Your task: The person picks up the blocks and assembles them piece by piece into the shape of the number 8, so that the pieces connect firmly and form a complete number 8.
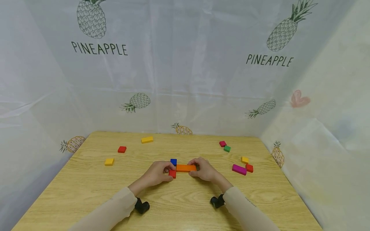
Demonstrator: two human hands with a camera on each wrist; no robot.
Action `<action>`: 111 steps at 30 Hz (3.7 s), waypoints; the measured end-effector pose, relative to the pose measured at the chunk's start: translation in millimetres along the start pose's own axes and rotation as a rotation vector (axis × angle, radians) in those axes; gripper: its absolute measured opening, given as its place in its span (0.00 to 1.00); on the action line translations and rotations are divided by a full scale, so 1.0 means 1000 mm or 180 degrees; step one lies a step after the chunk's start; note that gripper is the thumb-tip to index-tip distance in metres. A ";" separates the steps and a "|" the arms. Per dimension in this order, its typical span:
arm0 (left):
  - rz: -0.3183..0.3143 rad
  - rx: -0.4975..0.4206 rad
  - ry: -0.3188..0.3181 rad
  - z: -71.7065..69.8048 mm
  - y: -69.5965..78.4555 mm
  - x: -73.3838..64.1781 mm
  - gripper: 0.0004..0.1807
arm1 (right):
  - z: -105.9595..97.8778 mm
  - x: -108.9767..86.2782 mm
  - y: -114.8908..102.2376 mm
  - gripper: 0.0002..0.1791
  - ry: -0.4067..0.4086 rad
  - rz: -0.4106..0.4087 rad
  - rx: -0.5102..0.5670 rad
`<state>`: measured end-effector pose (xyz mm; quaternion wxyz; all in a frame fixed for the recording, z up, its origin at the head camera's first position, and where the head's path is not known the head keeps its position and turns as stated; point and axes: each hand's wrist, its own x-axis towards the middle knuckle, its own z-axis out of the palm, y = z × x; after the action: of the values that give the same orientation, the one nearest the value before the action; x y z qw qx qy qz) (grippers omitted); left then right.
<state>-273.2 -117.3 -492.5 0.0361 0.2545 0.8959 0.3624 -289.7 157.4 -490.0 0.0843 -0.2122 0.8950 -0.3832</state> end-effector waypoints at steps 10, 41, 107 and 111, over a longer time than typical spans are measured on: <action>-0.0045 -0.0060 -0.0005 0.001 0.000 0.001 0.14 | -0.001 0.002 0.001 0.12 -0.0006 -0.0027 -0.0041; -0.0070 -0.0018 -0.0042 -0.002 0.002 0.001 0.14 | -0.002 -0.001 -0.001 0.14 0.0016 -0.0117 -0.0039; -0.0036 -0.0046 -0.0028 -0.001 0.002 0.000 0.15 | -0.104 -0.013 0.048 0.27 0.0709 0.0118 -0.0009; -0.0049 -0.0053 -0.0040 0.000 0.000 0.000 0.15 | -0.118 -0.009 0.061 0.28 0.0830 0.0192 -0.0164</action>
<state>-273.1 -117.4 -492.1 0.0467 0.2496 0.8945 0.3680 -337.5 276.0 -453.0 -0.0267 -0.1356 0.9139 -0.3816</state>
